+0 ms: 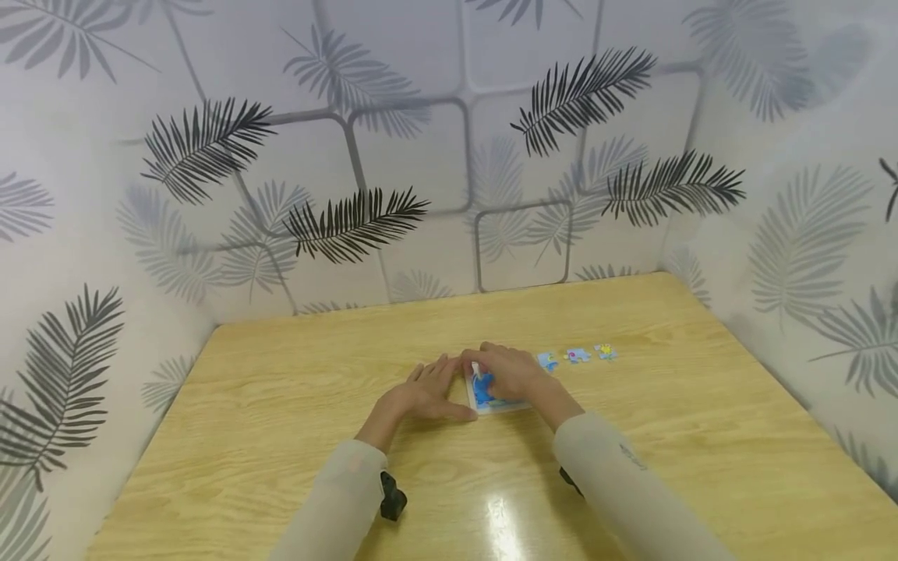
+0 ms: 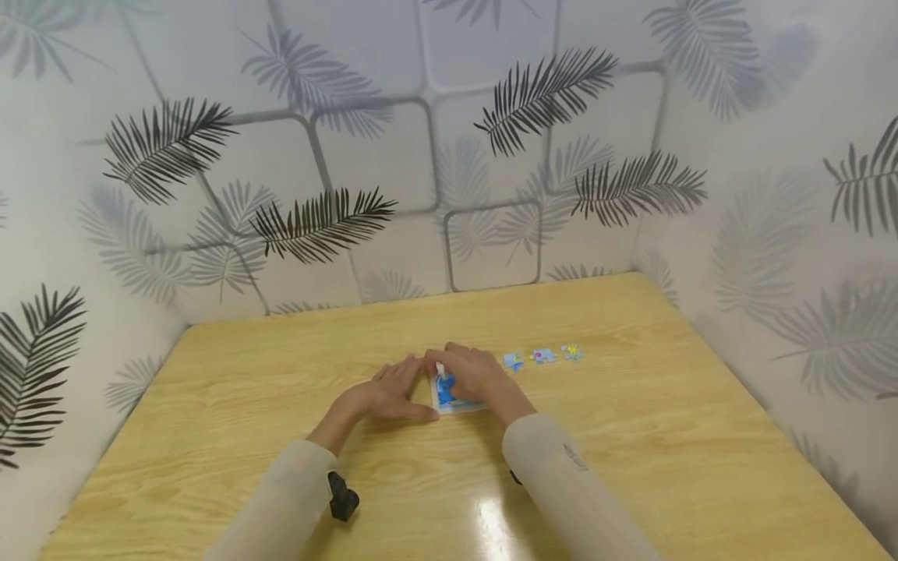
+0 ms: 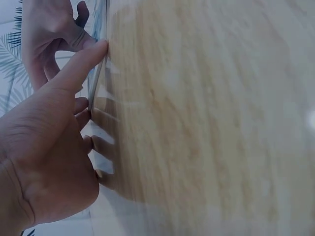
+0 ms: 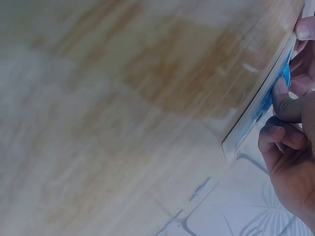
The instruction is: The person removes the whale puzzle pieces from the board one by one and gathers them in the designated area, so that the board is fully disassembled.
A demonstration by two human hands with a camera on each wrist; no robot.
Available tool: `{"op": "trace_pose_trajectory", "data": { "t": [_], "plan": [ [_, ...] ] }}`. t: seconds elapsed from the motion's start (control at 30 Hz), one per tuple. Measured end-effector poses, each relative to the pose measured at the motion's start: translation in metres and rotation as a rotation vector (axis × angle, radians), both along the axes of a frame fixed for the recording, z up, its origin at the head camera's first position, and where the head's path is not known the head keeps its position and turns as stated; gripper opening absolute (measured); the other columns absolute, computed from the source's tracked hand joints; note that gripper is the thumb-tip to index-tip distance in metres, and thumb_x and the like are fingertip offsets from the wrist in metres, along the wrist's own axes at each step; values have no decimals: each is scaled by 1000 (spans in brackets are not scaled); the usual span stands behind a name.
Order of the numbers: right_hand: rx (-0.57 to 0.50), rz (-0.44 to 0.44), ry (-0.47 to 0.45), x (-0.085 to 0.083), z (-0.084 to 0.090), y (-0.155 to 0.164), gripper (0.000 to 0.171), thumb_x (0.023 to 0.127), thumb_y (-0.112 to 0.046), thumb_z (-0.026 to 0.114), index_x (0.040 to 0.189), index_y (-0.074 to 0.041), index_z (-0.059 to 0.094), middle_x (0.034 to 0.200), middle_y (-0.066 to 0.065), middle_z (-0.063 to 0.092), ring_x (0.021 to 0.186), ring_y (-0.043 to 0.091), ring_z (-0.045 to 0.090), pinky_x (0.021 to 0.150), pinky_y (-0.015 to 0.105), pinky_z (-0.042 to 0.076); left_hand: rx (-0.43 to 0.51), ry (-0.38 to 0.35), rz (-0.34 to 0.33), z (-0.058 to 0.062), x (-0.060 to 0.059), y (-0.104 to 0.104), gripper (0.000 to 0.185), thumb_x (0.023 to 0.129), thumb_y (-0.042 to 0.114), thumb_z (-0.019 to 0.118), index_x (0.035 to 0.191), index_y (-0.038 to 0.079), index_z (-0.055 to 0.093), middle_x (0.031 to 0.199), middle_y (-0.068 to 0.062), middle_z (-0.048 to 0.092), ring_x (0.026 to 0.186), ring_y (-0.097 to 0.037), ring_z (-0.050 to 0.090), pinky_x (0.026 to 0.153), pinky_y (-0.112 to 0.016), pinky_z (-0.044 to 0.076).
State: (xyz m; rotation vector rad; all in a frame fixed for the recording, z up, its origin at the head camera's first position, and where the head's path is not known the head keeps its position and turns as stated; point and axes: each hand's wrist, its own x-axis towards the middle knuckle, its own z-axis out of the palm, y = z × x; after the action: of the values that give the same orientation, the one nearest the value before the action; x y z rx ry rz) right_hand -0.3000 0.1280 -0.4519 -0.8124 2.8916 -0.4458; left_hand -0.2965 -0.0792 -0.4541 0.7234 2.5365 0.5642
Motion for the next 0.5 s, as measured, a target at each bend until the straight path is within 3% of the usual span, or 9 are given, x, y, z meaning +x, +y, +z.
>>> {"op": "trace_pose_trajectory", "data": {
  "t": [0.3,0.5],
  "plan": [
    [-17,25,58,2,-3,1,52,89,1,77,129,-29,61,106,1,57,80,19,56,66,34,51,74,8,-2,-7,-1,-6,96,94,57,69,167,21,17,174,-16,6,161,-33,-3,127,-56,-7],
    [-54,18,29,3,-5,5,50,90,2,73,129,-28,62,108,1,57,81,18,55,67,35,51,97,14,-5,-11,-2,-7,88,95,55,70,163,23,24,174,-15,7,161,-33,-3,127,-57,-8]
  ]
}}
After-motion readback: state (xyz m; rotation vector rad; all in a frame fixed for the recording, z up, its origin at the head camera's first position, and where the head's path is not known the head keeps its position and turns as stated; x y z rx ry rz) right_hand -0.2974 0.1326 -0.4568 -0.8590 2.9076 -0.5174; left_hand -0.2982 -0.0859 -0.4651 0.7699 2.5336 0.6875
